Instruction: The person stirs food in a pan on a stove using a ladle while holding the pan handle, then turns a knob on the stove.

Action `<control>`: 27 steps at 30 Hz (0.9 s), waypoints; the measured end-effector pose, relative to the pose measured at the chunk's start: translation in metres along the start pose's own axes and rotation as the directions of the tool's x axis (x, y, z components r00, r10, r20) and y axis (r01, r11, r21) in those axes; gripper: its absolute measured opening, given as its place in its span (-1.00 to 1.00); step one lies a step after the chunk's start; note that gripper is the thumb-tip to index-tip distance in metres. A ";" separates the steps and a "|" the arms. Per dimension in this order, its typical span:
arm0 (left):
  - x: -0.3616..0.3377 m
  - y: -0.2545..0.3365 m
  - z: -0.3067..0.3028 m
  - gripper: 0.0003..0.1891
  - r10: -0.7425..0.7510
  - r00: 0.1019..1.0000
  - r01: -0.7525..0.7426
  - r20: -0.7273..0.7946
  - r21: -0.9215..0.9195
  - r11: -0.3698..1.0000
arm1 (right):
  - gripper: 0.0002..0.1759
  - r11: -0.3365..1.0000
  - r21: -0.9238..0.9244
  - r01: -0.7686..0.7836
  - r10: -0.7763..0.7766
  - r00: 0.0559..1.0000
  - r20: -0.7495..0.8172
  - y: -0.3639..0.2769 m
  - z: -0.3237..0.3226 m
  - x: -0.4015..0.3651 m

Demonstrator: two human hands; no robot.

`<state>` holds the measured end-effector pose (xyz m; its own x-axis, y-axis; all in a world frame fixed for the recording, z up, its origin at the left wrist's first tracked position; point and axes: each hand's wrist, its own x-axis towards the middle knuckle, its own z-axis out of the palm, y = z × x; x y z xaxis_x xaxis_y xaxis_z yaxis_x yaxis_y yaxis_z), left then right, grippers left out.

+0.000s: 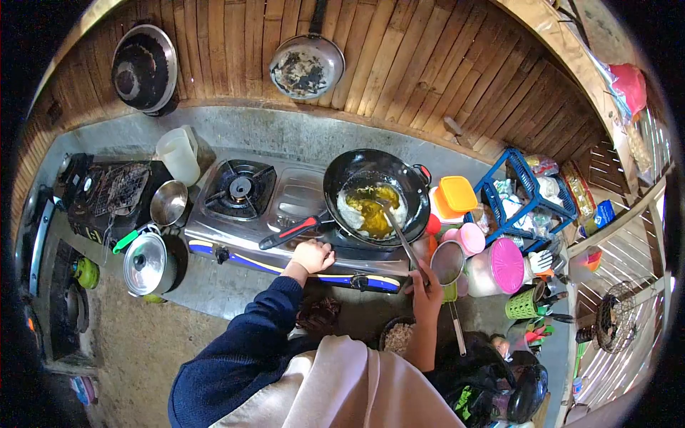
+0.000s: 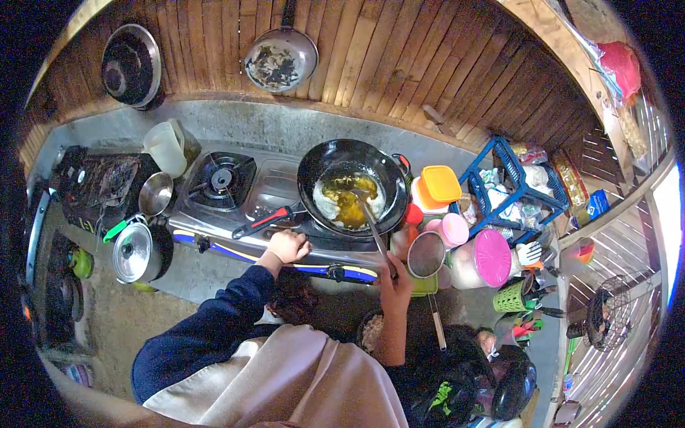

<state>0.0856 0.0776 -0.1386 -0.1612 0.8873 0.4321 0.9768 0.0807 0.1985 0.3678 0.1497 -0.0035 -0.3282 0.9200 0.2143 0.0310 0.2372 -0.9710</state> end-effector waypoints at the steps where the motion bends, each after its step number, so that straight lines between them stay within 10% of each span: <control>1: 0.000 0.000 0.000 -0.67 0.003 1.000 -0.003 0.004 0.011 1.000 | -0.67 0.999 -0.011 0.031 -0.032 0.999 -0.031 0.000 -0.003 -0.004; 27: 0.001 0.002 -0.003 -0.68 0.006 0.999 -0.006 -0.041 0.007 1.000 | -0.69 0.998 0.062 -0.001 0.007 0.996 -0.092 -0.029 -0.011 -0.023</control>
<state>0.0866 0.0774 -0.1355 -0.1608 0.8683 0.4693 0.9787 0.0787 0.1897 0.3854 0.1249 0.0210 -0.2402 0.9462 0.2167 -0.0269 0.2167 -0.9759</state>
